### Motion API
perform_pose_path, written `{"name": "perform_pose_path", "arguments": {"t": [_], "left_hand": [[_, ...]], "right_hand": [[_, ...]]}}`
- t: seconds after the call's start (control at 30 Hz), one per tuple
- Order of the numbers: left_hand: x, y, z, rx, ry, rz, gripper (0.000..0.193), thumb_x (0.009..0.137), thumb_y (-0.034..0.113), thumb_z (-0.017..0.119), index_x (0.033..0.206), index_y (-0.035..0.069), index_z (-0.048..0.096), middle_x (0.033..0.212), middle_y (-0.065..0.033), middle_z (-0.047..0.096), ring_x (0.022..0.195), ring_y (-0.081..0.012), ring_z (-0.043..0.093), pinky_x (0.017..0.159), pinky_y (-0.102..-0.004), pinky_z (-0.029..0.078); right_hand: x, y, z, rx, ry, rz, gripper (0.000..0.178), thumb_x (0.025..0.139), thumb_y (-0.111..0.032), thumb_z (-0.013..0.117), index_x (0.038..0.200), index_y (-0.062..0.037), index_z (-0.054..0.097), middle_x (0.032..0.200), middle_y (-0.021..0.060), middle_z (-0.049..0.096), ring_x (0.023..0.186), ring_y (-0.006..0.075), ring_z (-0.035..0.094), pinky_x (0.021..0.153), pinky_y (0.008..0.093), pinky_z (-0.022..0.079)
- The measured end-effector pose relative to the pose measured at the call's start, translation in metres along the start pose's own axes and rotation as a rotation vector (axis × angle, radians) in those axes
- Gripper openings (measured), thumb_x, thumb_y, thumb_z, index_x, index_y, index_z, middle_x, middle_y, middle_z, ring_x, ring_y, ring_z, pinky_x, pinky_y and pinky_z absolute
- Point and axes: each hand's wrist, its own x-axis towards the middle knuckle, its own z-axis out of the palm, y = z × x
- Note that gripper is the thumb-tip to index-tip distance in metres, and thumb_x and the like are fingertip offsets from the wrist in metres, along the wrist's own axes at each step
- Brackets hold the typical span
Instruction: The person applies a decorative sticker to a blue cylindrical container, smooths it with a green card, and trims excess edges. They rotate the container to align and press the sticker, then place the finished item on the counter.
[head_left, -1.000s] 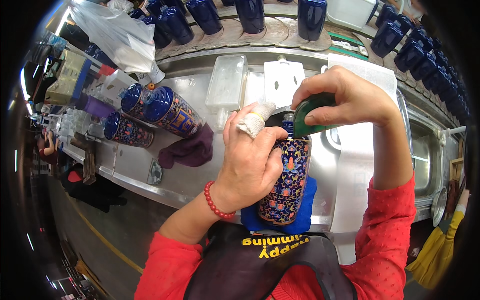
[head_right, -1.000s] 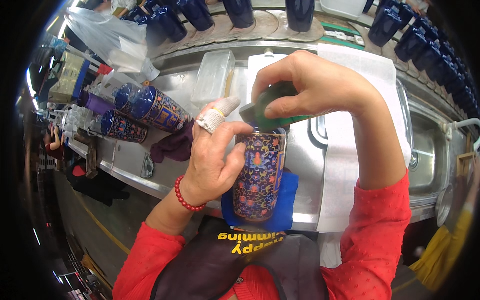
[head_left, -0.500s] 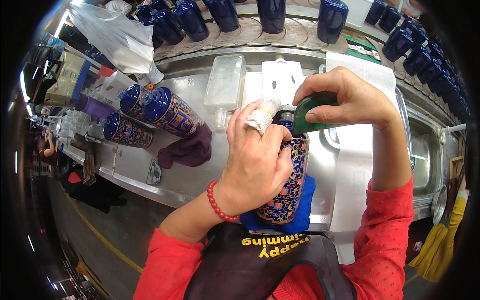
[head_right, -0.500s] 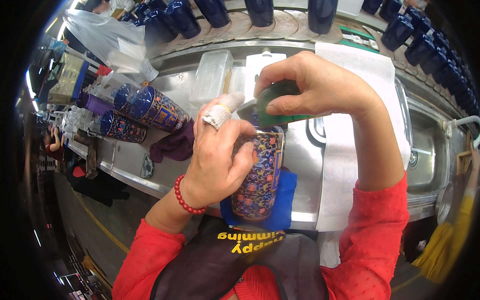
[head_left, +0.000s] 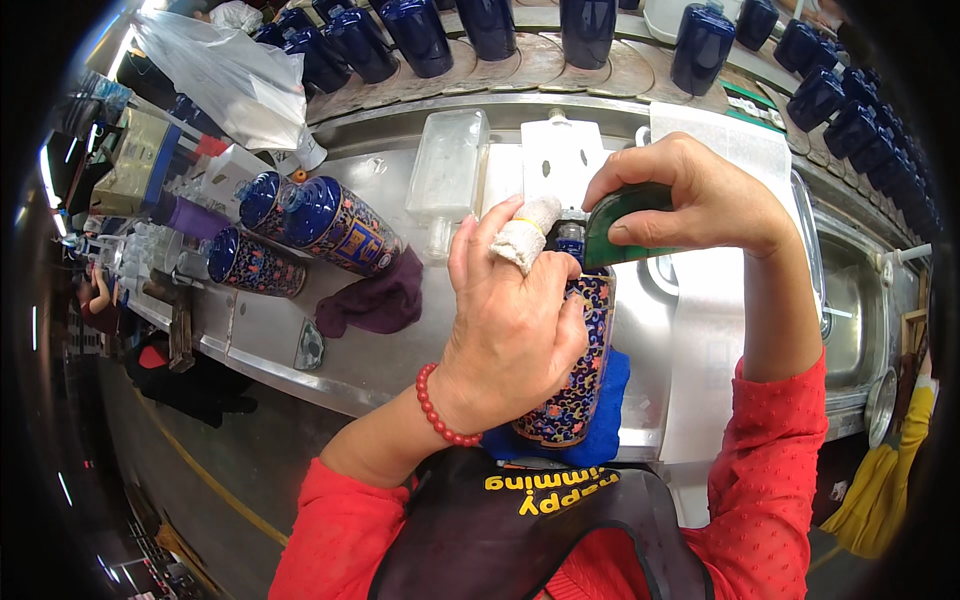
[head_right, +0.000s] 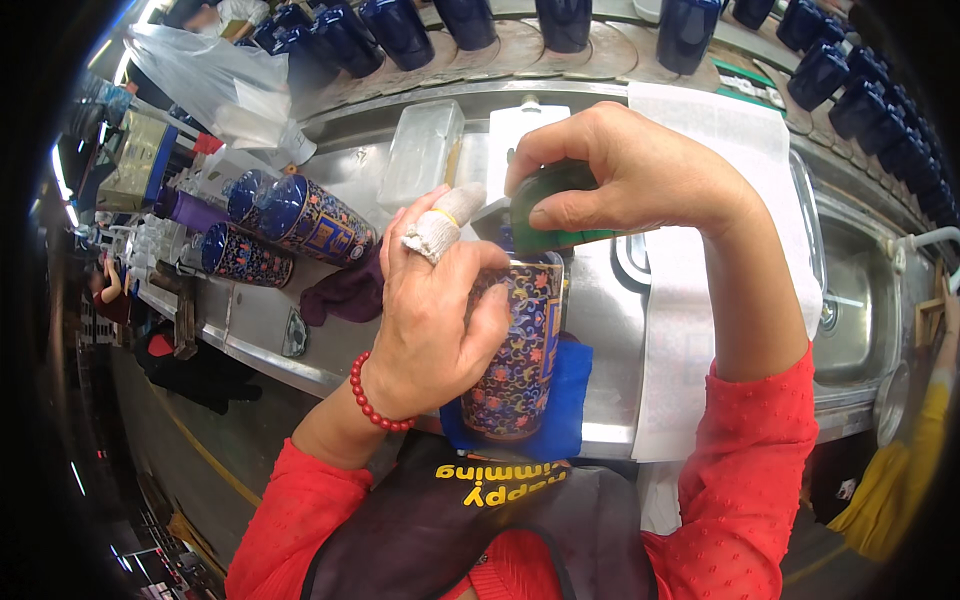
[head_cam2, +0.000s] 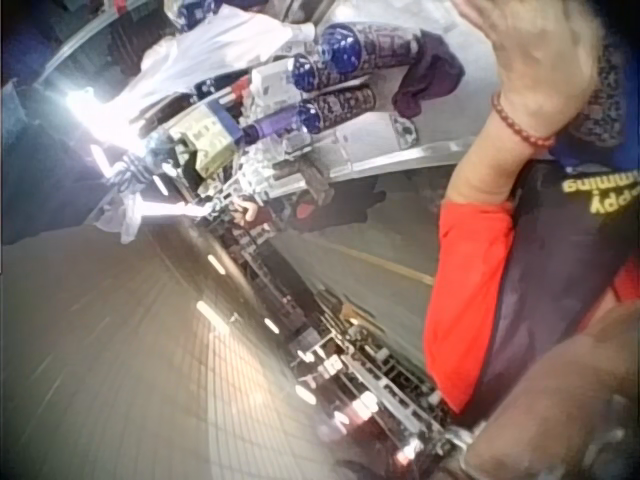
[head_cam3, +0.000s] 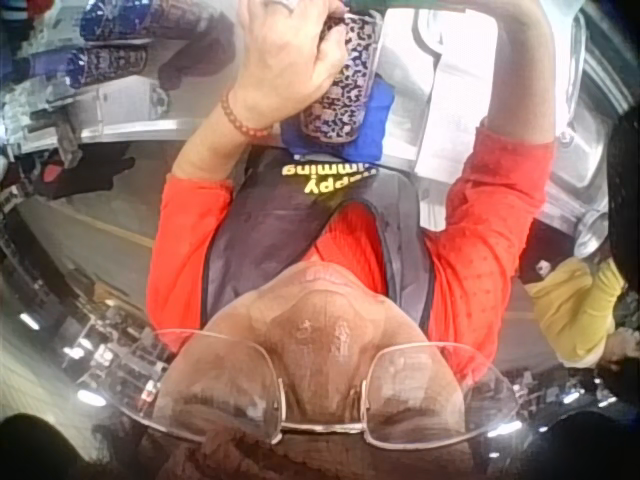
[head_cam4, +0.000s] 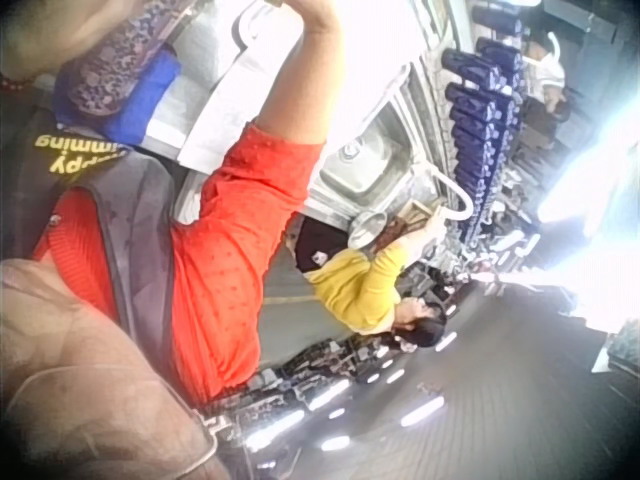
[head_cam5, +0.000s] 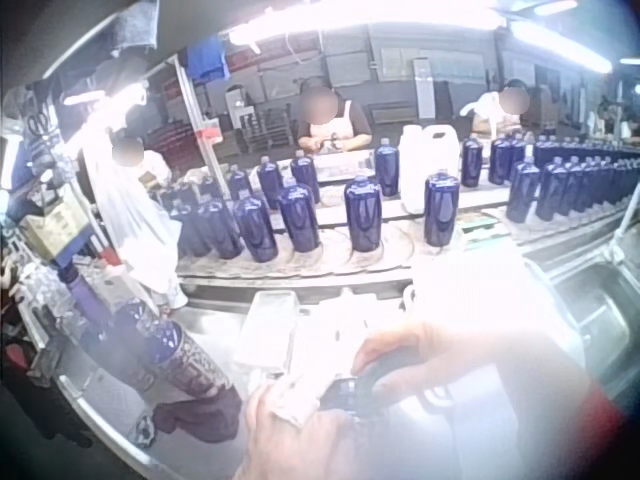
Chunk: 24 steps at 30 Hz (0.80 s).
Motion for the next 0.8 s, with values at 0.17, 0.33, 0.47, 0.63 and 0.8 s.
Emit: {"name": "perform_pose_path", "arguments": {"t": [0.17,0.33,0.47,0.63,0.8], "left_hand": [[-0.002,-0.006,0.002,-0.096,-0.007,-0.031,0.028,0.080,0.010,0.067,0.106,0.002,0.063,0.135,-0.0298,0.053,0.137,-0.0455,0.038,0.116,-0.0615,0.020],[-0.006,-0.016,0.000,-0.130,0.057,-0.053,0.028,0.080,0.009,0.066,0.107,0.003,0.062,0.131,-0.0283,0.053,0.135,-0.0451,0.040,0.116,-0.0594,0.021],[-0.012,-0.019,0.001,-0.146,0.053,-0.090,0.028,0.081,0.008,0.065,0.108,0.002,0.062,0.129,-0.0285,0.054,0.132,-0.0455,0.043,0.116,-0.0586,0.021],[-0.012,-0.022,0.005,-0.171,0.051,-0.070,0.024,0.082,0.007,0.064,0.105,0.004,0.064,0.124,-0.0275,0.058,0.132,-0.0461,0.044,0.116,-0.0599,0.021],[-0.012,-0.022,0.006,-0.165,0.049,-0.056,0.021,0.082,0.007,0.064,0.103,0.005,0.064,0.124,-0.0267,0.058,0.133,-0.0461,0.045,0.116,-0.0603,0.020]], "right_hand": [[0.007,0.000,-0.001,-0.033,-0.023,0.019,0.025,0.082,-0.017,0.074,0.103,-0.0027,0.071,0.085,0.0086,0.071,0.078,0.0166,0.067,0.074,0.0314,0.054],[0.018,0.003,-0.002,-0.033,-0.092,-0.035,0.025,0.082,-0.016,0.074,0.103,-0.0023,0.072,0.086,0.0070,0.072,0.078,0.0150,0.067,0.074,0.0306,0.055],[0.022,0.002,-0.005,0.000,-0.144,0.009,0.029,0.082,-0.012,0.078,0.107,0.0001,0.071,0.092,0.0080,0.072,0.085,0.0152,0.067,0.079,0.0302,0.055],[0.023,-0.002,-0.009,-0.016,-0.182,0.062,0.029,0.083,-0.012,0.079,0.108,0.0001,0.071,0.093,0.0076,0.072,0.087,0.0151,0.067,0.080,0.0298,0.055],[0.024,-0.003,-0.011,-0.014,-0.179,0.041,0.029,0.083,-0.012,0.079,0.108,0.0005,0.071,0.092,0.0080,0.072,0.086,0.0147,0.067,0.080,0.0296,0.055]]}}
